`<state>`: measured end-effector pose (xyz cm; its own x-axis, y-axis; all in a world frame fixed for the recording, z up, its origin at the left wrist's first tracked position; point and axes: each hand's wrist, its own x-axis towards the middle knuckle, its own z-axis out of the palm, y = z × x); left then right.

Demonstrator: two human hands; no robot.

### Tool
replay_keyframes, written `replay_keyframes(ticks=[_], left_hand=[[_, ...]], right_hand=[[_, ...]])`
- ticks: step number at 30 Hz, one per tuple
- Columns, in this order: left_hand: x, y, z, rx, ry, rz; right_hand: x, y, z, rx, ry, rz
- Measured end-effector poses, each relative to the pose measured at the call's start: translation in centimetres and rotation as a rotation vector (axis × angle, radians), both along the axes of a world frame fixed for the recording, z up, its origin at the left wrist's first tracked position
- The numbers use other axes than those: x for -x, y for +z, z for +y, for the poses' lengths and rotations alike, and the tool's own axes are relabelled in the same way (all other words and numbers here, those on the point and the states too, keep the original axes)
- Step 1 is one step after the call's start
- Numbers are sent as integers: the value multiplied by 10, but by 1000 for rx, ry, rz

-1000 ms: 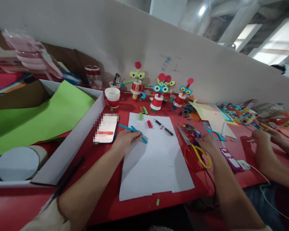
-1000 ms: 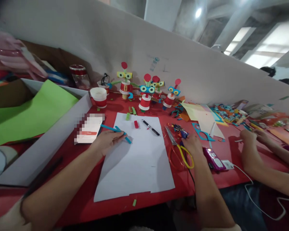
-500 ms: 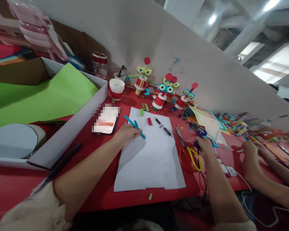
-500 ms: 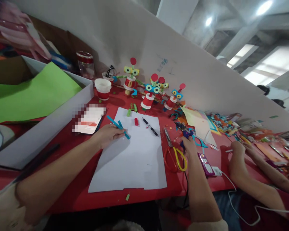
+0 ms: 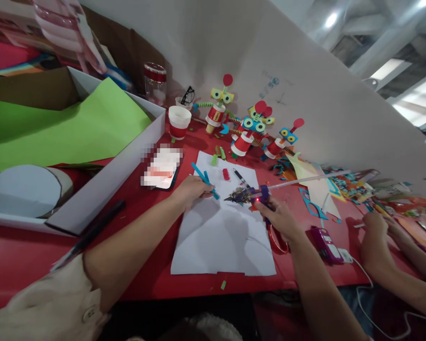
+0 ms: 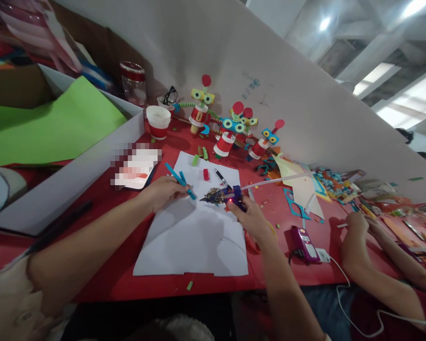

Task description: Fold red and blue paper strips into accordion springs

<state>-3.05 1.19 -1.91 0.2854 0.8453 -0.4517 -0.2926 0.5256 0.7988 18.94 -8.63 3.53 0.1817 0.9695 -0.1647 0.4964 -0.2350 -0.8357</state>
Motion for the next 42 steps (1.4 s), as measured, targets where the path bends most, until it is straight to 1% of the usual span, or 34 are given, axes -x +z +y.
replay_keyframes(ticks=[2,4,8,13,16,19,23,28,33,35,37,38,39,40,42], left_hand=[[-1,-1,0,-9,-1,10],[-1,-2,1,-13,-6,11],[-2,-3,1,-5,-1,34],[-2,-3,2,-5,-3,42],[-1,-7,3,-28,-11,50],[-1,-10,5,-50,-25,61],[-1,-6,4,-32,-29,80],[-1,1,0,-18,-35,71],[-1,1,0,-2,-24,41],[-1,1,0,-5,-29,49],[0,2,1,-7,-31,70],[0,3,1,-5,-33,81],[1,4,0,-4,-39,91],[1,6,0,-5,-46,100],[1,8,-1,-16,-63,105]], right_hand=[[6,-7,1,-28,28,-85],[11,-10,0,-62,34,-116],[18,-7,1,-131,35,-154],[25,-7,5,-128,55,-227],[27,-8,5,-150,86,-258],[29,-5,4,-154,99,-306],[29,0,2,-154,101,-355],[29,0,3,-145,94,-430],[33,3,1,-104,113,-440],[28,4,2,-117,103,-431],[13,5,8,-141,51,-402],[2,4,12,-167,-8,-375],[-12,4,17,-182,-87,-329],[-27,3,23,-158,-185,-293],[-58,0,32,-63,-380,-295]])
